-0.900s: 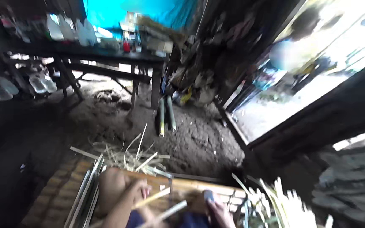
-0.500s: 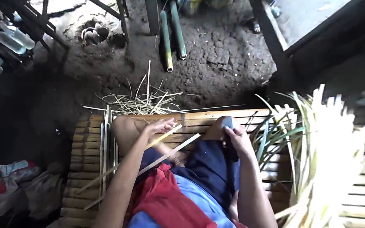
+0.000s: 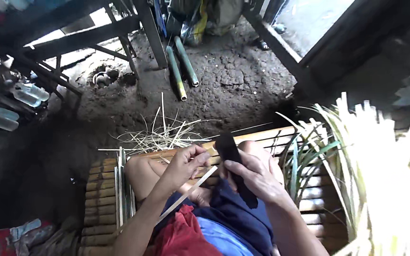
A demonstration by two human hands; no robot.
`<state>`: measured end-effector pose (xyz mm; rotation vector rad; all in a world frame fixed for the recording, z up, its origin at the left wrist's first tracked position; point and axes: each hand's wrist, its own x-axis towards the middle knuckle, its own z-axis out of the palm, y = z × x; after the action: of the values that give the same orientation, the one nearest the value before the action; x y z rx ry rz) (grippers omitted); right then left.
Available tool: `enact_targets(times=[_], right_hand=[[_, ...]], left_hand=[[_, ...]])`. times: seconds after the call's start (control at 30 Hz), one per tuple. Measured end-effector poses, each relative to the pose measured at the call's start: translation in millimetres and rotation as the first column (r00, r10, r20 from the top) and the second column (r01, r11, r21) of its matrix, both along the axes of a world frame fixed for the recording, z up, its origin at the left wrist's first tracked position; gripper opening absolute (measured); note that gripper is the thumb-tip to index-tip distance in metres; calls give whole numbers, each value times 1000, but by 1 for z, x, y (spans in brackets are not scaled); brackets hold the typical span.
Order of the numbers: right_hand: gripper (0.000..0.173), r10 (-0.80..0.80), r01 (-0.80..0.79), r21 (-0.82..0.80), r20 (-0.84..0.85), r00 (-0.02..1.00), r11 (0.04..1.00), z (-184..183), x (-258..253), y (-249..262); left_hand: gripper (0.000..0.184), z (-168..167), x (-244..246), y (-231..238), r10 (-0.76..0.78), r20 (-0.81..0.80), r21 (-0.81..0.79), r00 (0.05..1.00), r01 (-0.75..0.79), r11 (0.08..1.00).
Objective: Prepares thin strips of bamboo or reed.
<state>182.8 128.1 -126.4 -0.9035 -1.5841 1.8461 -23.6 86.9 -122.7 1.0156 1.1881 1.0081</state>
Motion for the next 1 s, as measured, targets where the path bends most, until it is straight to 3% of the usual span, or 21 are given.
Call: enact_targets(times=[0.17, 0.43, 0.87, 1.0], right_hand=[[27, 116, -115, 49, -25, 993, 992, 14, 6, 1], [20, 174, -180, 168, 49, 984, 969, 28, 10, 4], [12, 293, -306, 182, 97, 951, 934, 51, 12, 2], [7, 250, -245, 164, -12, 968, 956, 54, 7, -14]], left_hand=[[9, 8, 9, -15, 58, -4, 79, 998, -57, 995], [5, 8, 14, -20, 124, -20, 161, 992, -119, 980], [6, 22, 12, -28, 97, 14, 271, 995, -97, 958], [7, 28, 13, -31, 41, 16, 330, 999, -44, 943]])
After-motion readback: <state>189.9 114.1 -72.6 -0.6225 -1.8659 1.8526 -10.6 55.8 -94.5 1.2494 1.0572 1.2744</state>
